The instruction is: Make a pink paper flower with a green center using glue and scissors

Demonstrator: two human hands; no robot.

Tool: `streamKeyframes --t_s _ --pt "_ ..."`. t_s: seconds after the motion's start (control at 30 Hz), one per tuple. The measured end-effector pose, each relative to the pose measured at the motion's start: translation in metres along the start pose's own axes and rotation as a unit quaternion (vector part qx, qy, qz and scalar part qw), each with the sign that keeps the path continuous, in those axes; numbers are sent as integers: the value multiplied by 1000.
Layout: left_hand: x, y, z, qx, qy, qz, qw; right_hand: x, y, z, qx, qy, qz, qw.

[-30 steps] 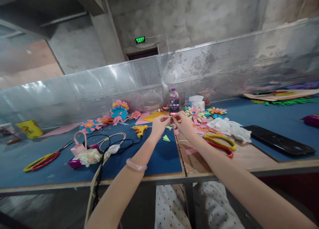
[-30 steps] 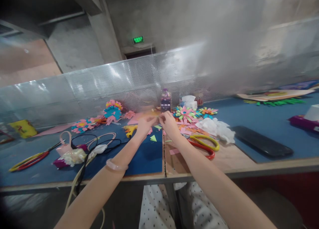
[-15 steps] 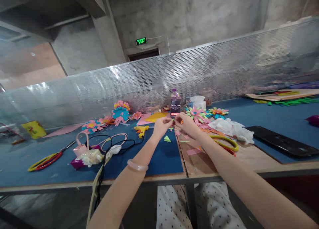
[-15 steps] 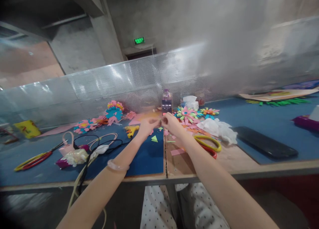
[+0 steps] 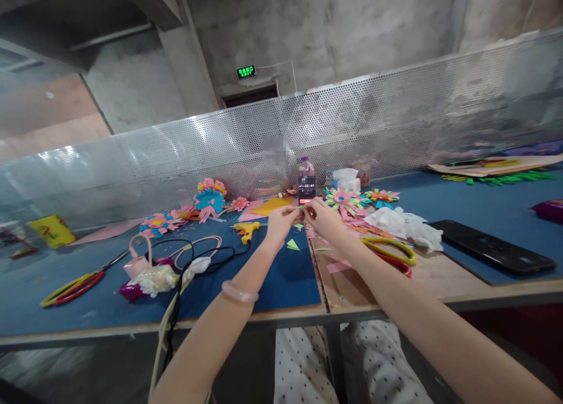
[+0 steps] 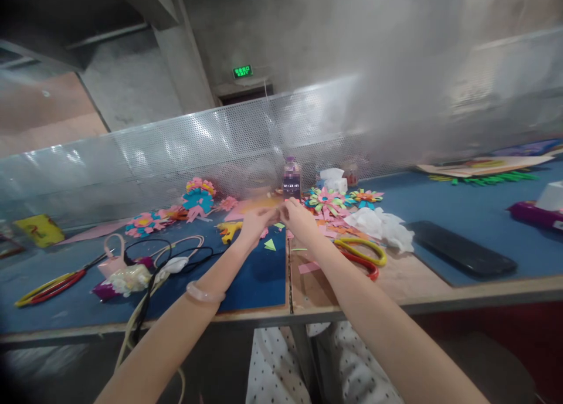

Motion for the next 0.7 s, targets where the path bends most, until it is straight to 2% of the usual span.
streamKeyframes --t_s 0.43,0.7 --pt "3 -2 1 3 -4 40 999 9 0 -2 23 -87 13 996" --pt "3 -1 -2 6 -20 40 999 6 -1 -5 -12 -125 5 992"
Point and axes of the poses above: each hand's wrist, its own y-axis towards the middle knuckle, its own x-axis out of the palm, z = x × y, the point moved 3 cm from there along y, towards the middle knuckle, and after that the axes turned 1 degree about -z, right-handed, at the moved point
